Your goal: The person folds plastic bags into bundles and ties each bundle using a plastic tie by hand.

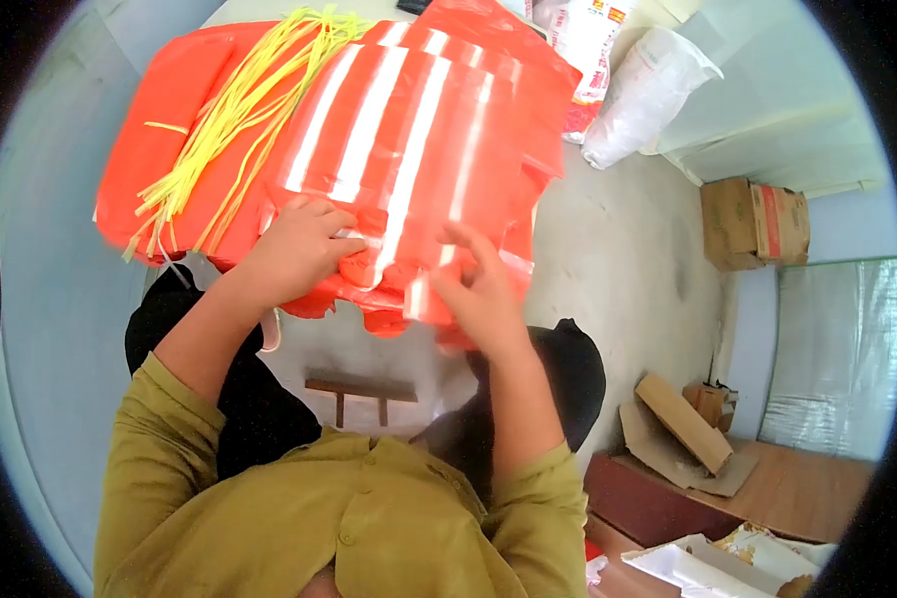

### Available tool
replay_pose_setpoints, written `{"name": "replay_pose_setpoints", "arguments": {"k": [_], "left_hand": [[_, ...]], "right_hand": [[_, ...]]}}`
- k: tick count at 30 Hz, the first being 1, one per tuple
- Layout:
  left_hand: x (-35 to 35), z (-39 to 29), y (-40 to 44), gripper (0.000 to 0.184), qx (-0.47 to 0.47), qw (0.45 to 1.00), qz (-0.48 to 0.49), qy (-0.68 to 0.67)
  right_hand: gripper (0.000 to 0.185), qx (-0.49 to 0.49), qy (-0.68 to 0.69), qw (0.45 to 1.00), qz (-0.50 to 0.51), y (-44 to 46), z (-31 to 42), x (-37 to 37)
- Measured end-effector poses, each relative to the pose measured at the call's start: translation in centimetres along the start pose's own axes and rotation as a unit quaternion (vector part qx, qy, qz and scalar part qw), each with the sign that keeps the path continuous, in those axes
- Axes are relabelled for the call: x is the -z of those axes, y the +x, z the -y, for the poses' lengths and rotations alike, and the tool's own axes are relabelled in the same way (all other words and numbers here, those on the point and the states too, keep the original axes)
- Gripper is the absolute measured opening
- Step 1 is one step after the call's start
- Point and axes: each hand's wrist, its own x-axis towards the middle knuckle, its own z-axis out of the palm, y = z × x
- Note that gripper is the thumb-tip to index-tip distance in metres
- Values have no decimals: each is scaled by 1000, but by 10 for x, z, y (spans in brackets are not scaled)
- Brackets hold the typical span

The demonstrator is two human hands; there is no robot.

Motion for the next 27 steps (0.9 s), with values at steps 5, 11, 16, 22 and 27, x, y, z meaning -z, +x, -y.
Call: {"name": "replay_pose_setpoints", "arguments": {"k": [5, 11, 16, 22, 27], "left_hand": [[-1, 2, 0, 29, 10, 1000, 21, -10], [-8, 10, -3, 19, 2, 1000, -19, -18], [-5, 5, -1, 14, 15, 999, -17, -25], [-2, 3, -2, 12, 22, 999, -26, -22], [7, 2, -1, 12, 25, 1000, -1, -18]], "right_hand": [[44, -10, -75, 991, 114, 70, -3, -12], [41, -116, 14, 980, 160, 82, 0, -20], [45, -85, 41, 982, 162, 86, -16, -25], [47, 4, -127, 984, 126, 86, -18, -44], [34, 81, -214, 971, 76, 85, -16, -54]]}}
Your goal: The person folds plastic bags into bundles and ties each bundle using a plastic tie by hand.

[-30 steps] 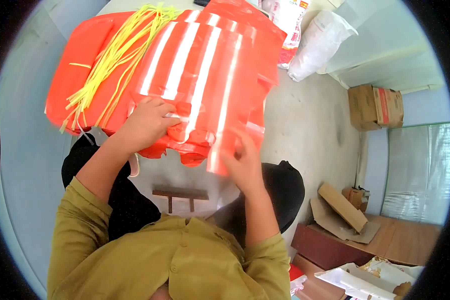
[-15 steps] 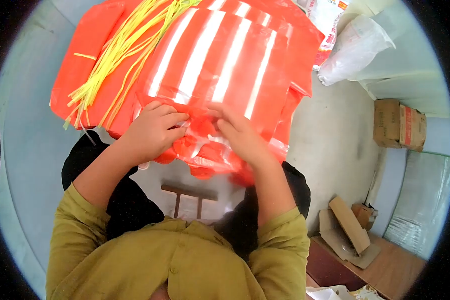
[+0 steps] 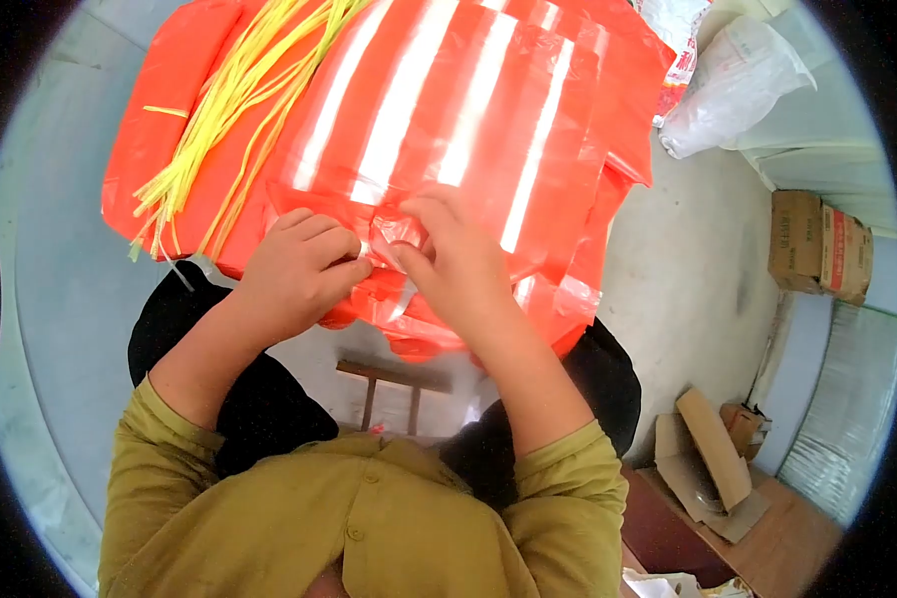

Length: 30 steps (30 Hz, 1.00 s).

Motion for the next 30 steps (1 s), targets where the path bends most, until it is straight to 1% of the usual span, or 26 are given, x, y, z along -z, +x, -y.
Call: {"name": "replay_pose_setpoints", "arguments": {"k": [1, 4, 7, 10, 13, 15, 16, 19, 22, 25, 26, 27, 28, 29, 30], "left_hand": [[1, 0, 0, 12, -3, 1000, 0, 1], [0, -2, 1, 11, -7, 1000, -10, -14], [0, -6, 9, 12, -20, 996, -75, -45], [-3, -4, 9, 12, -23, 997, -51, -54], [-18, 1, 12, 14, -12, 994, -85, -71], [-20, 5, 12, 13, 33, 994, -45, -93], [-20, 6, 12, 13, 56, 993, -24, -104], [-12, -1, 21, 13, 124, 985, -35, -117], [-10, -5, 29, 14, 180, 973, -30, -144], [-11, -9, 35, 16, 243, 959, -10, -144], [-12, -9, 36, 16, 245, 960, -6, -135], [-15, -8, 36, 17, 247, 961, -3, -125], [-17, -8, 37, 18, 249, 962, 1, -116], [-18, -9, 38, 18, 248, 963, -3, -107], [-18, -10, 39, 18, 247, 964, -6, -99]], "right_hand": [[30, -3, -12, 1000, -6, 0, 0, -1], [18, 57, -68, 996, 9, -1, -8, -4], [10, 114, -107, 988, 17, -2, -5, -7], [9, 152, -115, 982, 3, -2, -10, -10], [13, 212, -108, 971, -11, 2, -18, -9], [15, 73, -6, 997, 38, -2, -9, 0], [16, 3, 46, 997, 63, -4, -5, 3], [21, -80, 214, 972, 48, -1, -12, 7], [22, -60, 251, 966, 15, 1, -21, 8], [19, -73, 236, 969, -24, -5, -16, 8], [19, 2, 152, 988, -28, -8, -12, 10], [20, 76, 67, 994, -31, -12, -6, 15], [21, 149, -19, 988, -34, -15, -4, 17], [28, 208, -49, 977, -28, -16, -8, 13], [30, 228, -73, 971, -25, -16, -10, 9]]}}
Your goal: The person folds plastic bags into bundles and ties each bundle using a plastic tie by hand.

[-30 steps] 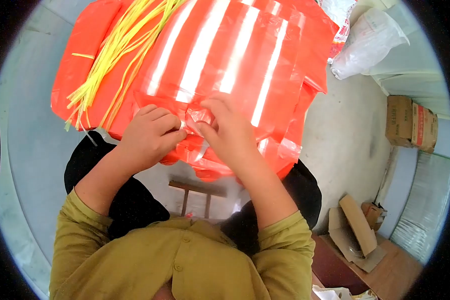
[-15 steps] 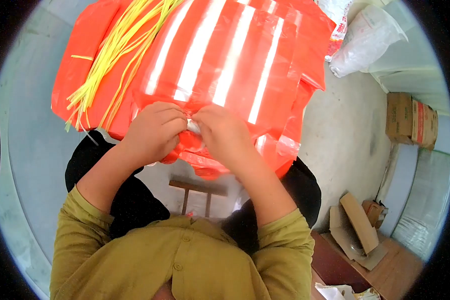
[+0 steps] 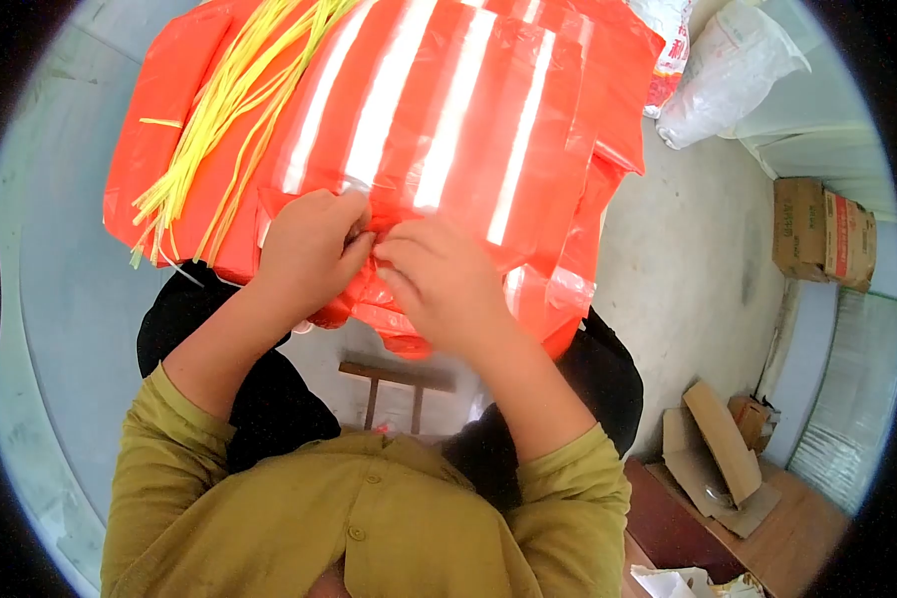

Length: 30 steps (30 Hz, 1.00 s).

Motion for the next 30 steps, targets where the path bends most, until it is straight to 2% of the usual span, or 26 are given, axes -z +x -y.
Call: {"name": "replay_pose_setpoints", "arguments": {"k": [2, 5, 7, 10, 13, 20, 23, 30], "left_hand": [[-2, -1, 0, 16, -7, 1000, -12, 9], [-5, 5, -2, 16, -32, 999, -18, 11], [-2, 11, -7, 21, -61, 998, 4, 11], [3, 13, -9, 35, -137, 990, -15, 36], [15, 3, -9, 39, -167, 984, -14, 55], [7, 13, -7, 31, -173, 974, -68, 129], [7, 12, -4, 31, -181, 972, -81, 128], [14, 12, -7, 39, -204, 973, -21, 105]], "right_hand": [[34, 40, -45, 998, 11, -1, -1, -7], [40, 34, -87, 995, 25, 0, -4, -6], [41, 37, -96, 994, 32, 0, -5, -5], [40, 53, -133, 989, 34, -3, -11, -8], [39, 66, -159, 985, 33, -2, -14, -7], [41, 54, -173, 983, 28, -2, -11, -5], [45, 88, -243, 966, 11, -8, -15, -4], [48, -5, -205, 973, 104, -12, -4, 30]]}}
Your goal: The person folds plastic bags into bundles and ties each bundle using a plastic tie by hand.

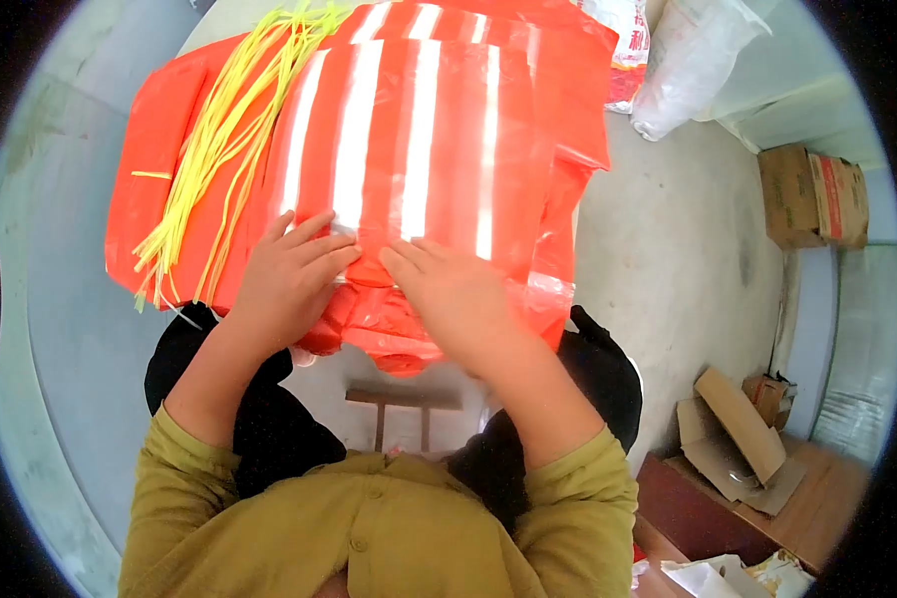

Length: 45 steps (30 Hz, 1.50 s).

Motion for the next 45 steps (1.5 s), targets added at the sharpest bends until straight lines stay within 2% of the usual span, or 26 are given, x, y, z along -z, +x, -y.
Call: {"name": "replay_pose_setpoints", "arguments": {"k": [2, 4, 6, 7, 8, 10, 11, 13, 15, 17, 20, 22, 24, 26, 29, 32, 35, 38, 41, 44, 45], "left_hand": [[8, -2, -1, 38, 20, 997, 47, -55], [31, -10, 3, 34, 60, 983, 118, -130], [38, -10, -5, 28, 123, 953, 126, -245], [40, -9, -8, 25, 154, 932, 130, -302], [42, -7, -8, 23, 230, 902, 150, -332], [46, -4, -6, 20, 376, 823, 188, -382], [46, -5, -5, 24, 385, 831, 147, -373], [40, 2, -6, 23, 370, 859, 112, -335], [33, 8, -5, 23, 360, 879, 87, -300], [29, 11, -3, 24, 353, 893, 73, -269], [28, 13, 3, 26, 375, 890, 98, -240], [25, 16, 2, 30, 385, 885, 91, -247], [19, 21, 0, 32, 388, 880, 74, -263], [12, 25, -3, 32, 387, 875, 51, -285], [8, 27, -3, 24, 380, 863, 17, -332], [25, 18, 4, 18, 422, 878, 41, -222], [20, 20, -9, 14, 352, 902, -11, -248], [27, 21, -12, 26, 308, 917, 56, -247], [38, 13, -12, 41, 260, 938, 74, -217], [45, -1, -10, 53, 257, 945, 81, -184], [46, -3, -9, 55, 265, 944, 91, -175]], "right_hand": [[45, -44, 52, 996, 54, -3, 2, 25], [42, -140, 123, 969, 159, -2, 5, 50], [36, -142, 183, 954, 193, -4, -4, 57], [32, -96, 206, 958, 175, -7, -14, 55], [28, -50, 231, 959, 156, -7, -22, 51], [20, -66, 252, 951, 164, -4, -39, 40], [16, -73, 263, 947, 168, 0, -46, 37], [28, -172, 264, 921, 229, 20, -46, 50], [28, -226, 269, 907, 233, 28, -47, 52], [17, -237, 279, 913, 181, 26, -53, 40], [28, -246, 335, 906, 79, 13, -58, 28], [39, -212, 281, 935, 41, -4, -63, 31], [47, -231, 278, 931, 45, -22, -68, 41], [50, -305, 326, 890, 93, -37, -69, 51], [47, -327, 376, 867, 11, -55, -71, 35], [35, -350, 309, 884, 2, -52, -63, 32], [25, -292, 270, 917, -26, -59, -69, 24], [22, -285, 274, 918, -43, -61, -68, 23], [28, -284, 268, 920, -31, -63, -64, 27], [38, -219, 263, 939, -25, -65, -58, 39], [44, -229, 266, 936, -10, -65, -54, 45]]}}
